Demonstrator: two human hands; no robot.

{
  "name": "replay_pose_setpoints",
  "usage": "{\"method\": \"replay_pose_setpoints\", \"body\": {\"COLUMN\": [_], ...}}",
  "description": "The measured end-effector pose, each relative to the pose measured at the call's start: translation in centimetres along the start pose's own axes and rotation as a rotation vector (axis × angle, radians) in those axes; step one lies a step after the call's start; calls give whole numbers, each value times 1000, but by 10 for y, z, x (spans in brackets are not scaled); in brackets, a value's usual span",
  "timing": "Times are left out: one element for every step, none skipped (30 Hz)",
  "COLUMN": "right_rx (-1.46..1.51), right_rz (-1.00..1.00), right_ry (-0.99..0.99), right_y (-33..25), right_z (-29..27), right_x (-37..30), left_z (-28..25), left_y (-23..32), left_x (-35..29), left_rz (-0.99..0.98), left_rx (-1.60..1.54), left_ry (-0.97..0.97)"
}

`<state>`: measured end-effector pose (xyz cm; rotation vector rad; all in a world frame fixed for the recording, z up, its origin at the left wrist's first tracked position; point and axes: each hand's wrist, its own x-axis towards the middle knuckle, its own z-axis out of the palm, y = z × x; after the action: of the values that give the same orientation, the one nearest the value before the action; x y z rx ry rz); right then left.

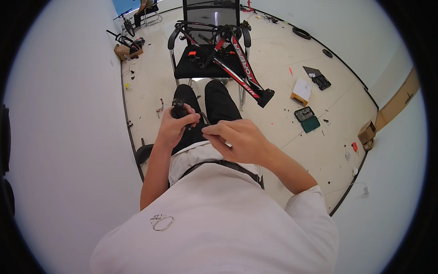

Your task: The person sits in a chair and uses a hex key to tighten or loosen a bolt on a small black bicycle component held in their left hand. The person repeatedly rotates the tool and repositions the part while seated.

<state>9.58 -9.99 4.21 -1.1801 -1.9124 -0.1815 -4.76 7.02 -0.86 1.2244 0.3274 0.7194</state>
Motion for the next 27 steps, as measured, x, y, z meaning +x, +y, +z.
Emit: {"method": "replay_pose_setpoints", "body": {"right_rx": [15, 43, 71, 99, 137, 176, 196, 287, 419, 552, 616, 678, 739, 779, 856, 933, 996, 1058, 1121, 1040, 959, 879, 698, 642, 585, 528, 513], "right_rz": [-21, 0, 21, 42, 129, 220, 358, 435, 528, 620, 695, 766, 837, 865, 916, 967, 974, 982, 989, 931, 873, 814, 743, 696, 649, 601, 580], "right_ry": [11, 23, 34, 45, 45, 42, -40, -43, -84, -124, -145, -163, -181, -181, -157, -131, -133, -135, -136, -135, -135, -136, -140, -137, -134, -129, -124], "right_y": [-4, -3, 1, 9, 18, 28, 41, 55, 70, 83, 92, 101, 110, 111, 111, 110, 105, 99, 94, 87, 80, 74, 71, 70, 69, 68, 66], "right_z": [-4, -8, -13, -15, -17, -18, -20, -17, -13, -8, 0, 7, 13, 22, 30, 35, 37, 38, 39, 39, 40, 40, 40, 40, 42, 43, 44], "right_x": [10, 20, 31, 42, 51, 60, 66, 69, 68, 63, 52, 41, 32, 21, 9, -1, -6, -10, -13, -14, -13, -12, -9, -8, -6, -4, -2], "left_z": [4, 7, 9, 13, 17, 21, 22, 24, 25, 27, 27, 24, 19, 14, 13, 10, 6, 2, -1, -3, -5, -6, -5, -5, -4, -3, -2], "left_y": [0, 0, -1, 0, 3, 5, 6, 8, 11, 13, 16, 16, 15, 15, 16, 14, 12, 10, 9, 6, 3, 0, 2, 2, 2, 1, 2], "left_x": [-2, -3, -3, -5, -8, -10, -11, -12, -13, -14, -16, -14, -13, -11, -11, -9, -7, -5, -4, -2, 0, 1, 2, 1, 1, 1, 1], "left_rz": [-23, -43, -69, -85, -100, -118, -113, -120, -133, -146, -145, -143, -140, -129, -124, -111, -98, -86, -97, -123, -149, -173, -171, -186, -201, -216, -232], "left_rx": [2, 8, 53, 56, 60, 62, 50, 9, -35, -78, -102, -144, -185, -226, -226, -271, -316, -360, -348, -429, -511, -594, -716, -759, -802, -845, -887], "left_ry": [-44, -88, -152, -166, -179, -191, -198, -203, -209, -214, -198, -188, -179, -163, -125, -106, -84, -61, -54, -67, -79, -91, -125, -103, -80, -60, -55]}}
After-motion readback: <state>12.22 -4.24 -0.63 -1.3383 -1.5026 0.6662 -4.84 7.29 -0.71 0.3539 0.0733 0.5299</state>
